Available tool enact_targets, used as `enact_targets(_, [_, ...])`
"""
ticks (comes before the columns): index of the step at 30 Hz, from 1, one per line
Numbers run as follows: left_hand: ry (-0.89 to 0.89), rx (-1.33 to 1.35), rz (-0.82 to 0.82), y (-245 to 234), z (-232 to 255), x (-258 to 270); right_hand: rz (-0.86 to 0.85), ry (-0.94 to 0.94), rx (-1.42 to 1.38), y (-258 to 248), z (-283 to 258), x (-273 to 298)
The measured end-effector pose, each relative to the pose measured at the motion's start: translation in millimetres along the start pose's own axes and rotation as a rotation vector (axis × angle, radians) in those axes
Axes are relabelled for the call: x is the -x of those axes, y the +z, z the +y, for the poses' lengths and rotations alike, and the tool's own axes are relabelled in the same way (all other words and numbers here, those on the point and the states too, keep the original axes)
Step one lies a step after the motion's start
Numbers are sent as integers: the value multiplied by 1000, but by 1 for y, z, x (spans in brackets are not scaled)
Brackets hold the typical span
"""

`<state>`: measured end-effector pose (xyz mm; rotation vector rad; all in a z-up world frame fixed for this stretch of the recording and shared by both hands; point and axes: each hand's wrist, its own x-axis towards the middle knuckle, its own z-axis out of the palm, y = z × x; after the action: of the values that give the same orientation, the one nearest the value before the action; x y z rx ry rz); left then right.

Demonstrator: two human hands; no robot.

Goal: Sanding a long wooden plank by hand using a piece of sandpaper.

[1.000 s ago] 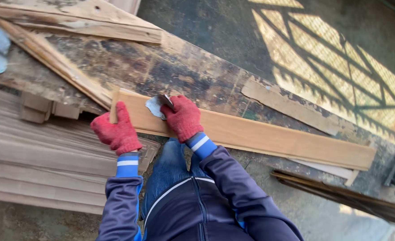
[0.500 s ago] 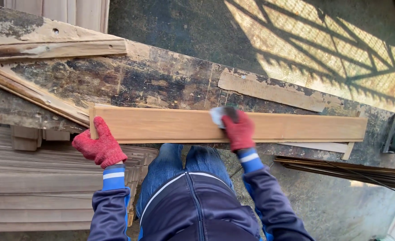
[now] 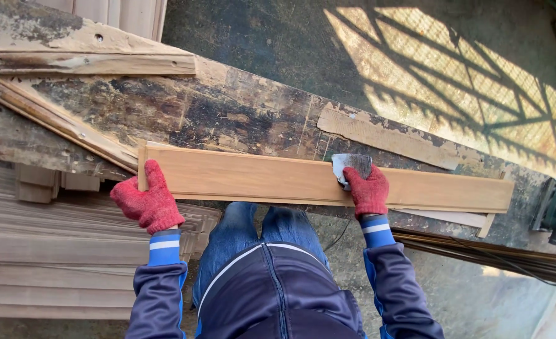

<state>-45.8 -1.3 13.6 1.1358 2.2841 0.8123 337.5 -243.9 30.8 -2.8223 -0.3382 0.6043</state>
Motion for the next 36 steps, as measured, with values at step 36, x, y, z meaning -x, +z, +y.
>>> enact_targets(36, [38, -9, 12, -3, 6, 6, -298, -467, 189, -12, -31, 61])
